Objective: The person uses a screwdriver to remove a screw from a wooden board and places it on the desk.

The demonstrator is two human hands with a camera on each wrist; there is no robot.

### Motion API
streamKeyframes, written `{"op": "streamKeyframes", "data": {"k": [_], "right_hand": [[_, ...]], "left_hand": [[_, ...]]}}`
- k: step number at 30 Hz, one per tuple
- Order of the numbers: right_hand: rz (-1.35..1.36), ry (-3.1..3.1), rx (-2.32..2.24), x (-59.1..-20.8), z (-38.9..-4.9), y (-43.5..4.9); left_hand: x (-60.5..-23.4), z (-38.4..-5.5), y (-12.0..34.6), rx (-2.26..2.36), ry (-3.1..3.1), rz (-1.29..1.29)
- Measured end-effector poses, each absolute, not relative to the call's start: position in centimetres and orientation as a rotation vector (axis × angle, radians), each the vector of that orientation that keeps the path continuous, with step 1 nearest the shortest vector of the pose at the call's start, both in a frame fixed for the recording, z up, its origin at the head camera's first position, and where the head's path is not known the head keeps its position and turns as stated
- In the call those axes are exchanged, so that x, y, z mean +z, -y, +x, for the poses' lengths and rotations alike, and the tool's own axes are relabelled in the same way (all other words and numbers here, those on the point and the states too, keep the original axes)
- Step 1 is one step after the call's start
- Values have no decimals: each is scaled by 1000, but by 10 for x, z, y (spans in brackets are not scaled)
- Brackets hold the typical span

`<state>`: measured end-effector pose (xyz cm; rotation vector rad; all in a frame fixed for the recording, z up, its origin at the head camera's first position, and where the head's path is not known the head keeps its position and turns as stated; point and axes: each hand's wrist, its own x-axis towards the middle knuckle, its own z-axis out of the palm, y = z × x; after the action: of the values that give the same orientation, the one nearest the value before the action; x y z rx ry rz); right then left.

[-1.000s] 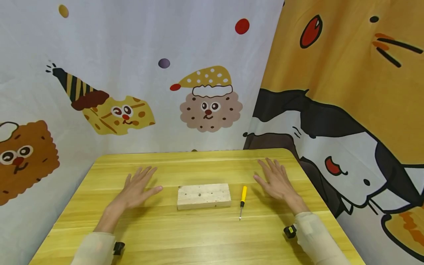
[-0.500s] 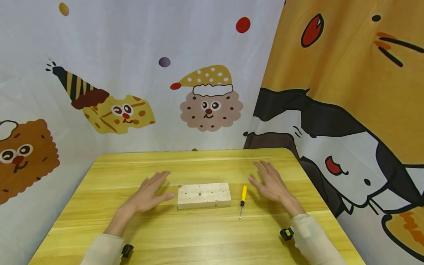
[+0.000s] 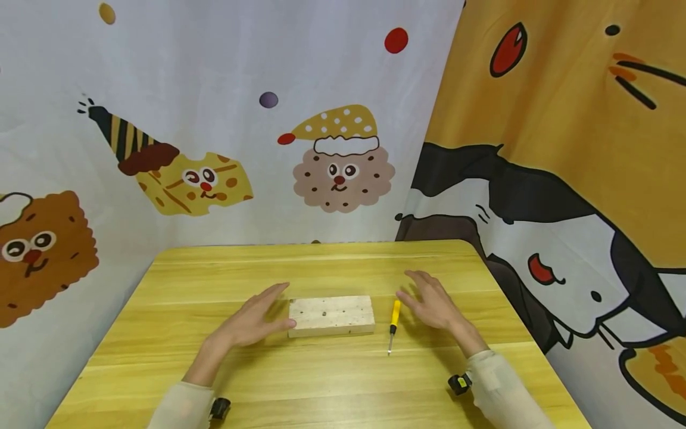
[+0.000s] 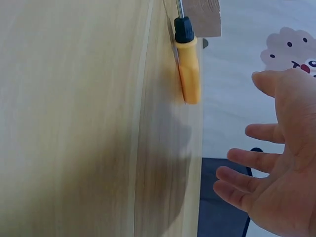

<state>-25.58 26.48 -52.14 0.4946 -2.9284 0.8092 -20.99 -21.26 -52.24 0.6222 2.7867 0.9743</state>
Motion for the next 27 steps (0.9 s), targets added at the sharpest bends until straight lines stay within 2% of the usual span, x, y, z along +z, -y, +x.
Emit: {"op": "streamKeyframes", "data": {"k": [15,27], "right_hand": [[529,3002,836,-522,-249,-253],[433,3043,827,-527,-247,-242]], "left_hand": [[-519,-204,194,1077,-2688,628],[-515,-203,182,1043,-2689,592]]}}
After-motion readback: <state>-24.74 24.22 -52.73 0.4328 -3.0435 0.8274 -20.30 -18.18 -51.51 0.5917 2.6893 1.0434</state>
